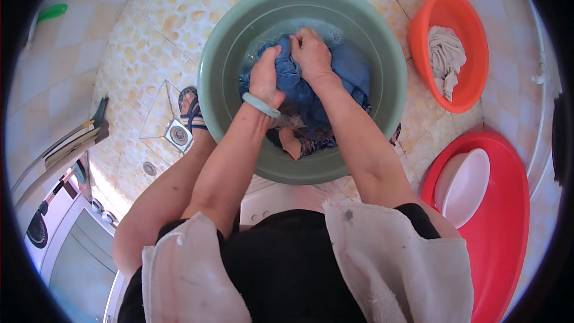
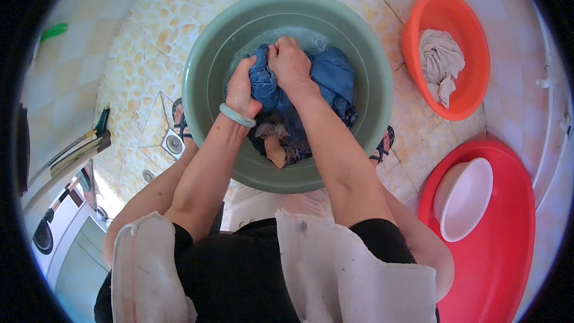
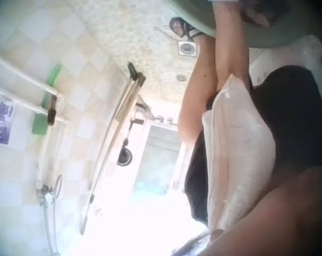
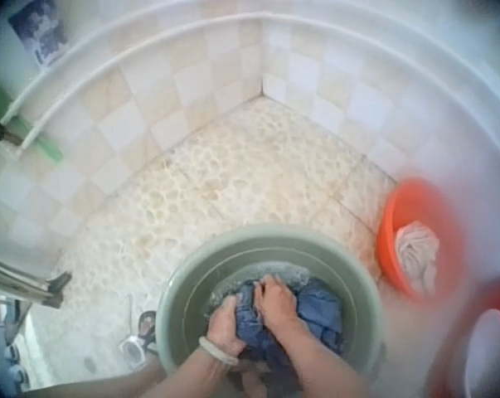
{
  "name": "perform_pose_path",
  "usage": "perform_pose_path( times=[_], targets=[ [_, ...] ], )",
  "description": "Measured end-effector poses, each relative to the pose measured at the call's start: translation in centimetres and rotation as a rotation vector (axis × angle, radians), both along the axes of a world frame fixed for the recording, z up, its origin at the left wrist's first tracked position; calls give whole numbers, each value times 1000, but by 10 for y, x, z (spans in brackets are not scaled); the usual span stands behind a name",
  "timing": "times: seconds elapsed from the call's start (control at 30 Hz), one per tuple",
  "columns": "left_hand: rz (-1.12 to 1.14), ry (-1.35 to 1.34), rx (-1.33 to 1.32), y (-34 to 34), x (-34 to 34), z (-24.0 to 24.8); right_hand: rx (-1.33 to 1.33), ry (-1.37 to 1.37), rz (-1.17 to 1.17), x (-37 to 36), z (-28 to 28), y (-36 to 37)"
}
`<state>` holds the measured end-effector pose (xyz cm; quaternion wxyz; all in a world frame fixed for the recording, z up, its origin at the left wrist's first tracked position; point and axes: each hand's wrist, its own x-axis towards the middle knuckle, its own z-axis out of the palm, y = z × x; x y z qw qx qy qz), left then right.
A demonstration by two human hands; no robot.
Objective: The person washes clothes by hand in a basin, scrubbing and wringing a white garment before placing it into an adjacent basin, and then scrubs a pair of blue pants in the soapy water.
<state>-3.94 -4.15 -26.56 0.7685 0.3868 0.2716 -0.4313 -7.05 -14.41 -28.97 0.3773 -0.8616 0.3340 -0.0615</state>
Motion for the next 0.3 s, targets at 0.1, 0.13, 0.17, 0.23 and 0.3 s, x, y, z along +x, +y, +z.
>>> perform_pose_path(
  times=[0.1, 0.13, 0.17, 0.23, 0.3],
  targets=[
    [27, 30, -39, 3, 12, -12, 91, -87, -45, -6, 6, 8],
    [36, -10, 30, 8, 14, -20, 171, -164, -88, -10, 15, 20],
    [46, -14, 36, 13, 23, -30, 178, -168, -79, -17, 24, 33],
    [-80, -51, 34, 25, 35, -31, 182, -368, 178, -30, 54, 58],
    [-185, -105, 107, 25, 30, -24, 96, -259, 259, -27, 46, 66]
  ],
)
